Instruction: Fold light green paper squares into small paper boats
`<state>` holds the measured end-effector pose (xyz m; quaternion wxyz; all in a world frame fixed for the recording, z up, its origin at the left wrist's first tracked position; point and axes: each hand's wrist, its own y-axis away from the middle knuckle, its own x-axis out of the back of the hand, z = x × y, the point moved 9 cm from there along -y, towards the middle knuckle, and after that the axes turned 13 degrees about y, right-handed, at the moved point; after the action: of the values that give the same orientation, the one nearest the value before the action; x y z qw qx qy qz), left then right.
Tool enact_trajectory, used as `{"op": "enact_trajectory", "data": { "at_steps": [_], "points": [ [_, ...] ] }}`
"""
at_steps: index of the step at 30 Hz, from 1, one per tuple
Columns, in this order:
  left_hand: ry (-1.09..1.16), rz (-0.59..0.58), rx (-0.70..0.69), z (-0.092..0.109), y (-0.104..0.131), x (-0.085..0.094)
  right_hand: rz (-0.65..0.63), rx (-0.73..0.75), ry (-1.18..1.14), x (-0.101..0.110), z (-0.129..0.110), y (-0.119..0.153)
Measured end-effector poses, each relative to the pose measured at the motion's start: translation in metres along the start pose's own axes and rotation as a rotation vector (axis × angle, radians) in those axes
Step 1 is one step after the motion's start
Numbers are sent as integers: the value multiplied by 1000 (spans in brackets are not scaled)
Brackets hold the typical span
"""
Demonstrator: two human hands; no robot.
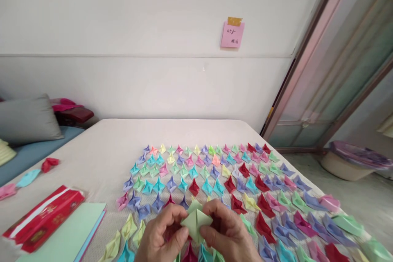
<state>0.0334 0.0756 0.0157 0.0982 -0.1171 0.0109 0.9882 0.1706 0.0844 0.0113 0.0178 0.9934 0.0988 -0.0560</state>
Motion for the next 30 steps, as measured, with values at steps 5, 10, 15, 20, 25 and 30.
{"op": "enact_trajectory", "data": {
  "at_steps": [5,10,15,20,25,30],
  "points": [
    [83,-9,100,-9,-2,-5,-47,-120,-59,-5,12,-1],
    [89,148,58,-17,-3,11,-21,-155,-66,-3,18,-3],
    [225,182,96,-20,1,11,39,-153,-168,0,14,-1],
    [242,194,37,-9,3,10,100,-153,-233,2,15,2],
    [240,133,-43,-2,2,7,83,-149,-232,0,13,2],
    [198,94,-38,-2,2,9,27,-96,-180,0,7,2]
  ]
}}
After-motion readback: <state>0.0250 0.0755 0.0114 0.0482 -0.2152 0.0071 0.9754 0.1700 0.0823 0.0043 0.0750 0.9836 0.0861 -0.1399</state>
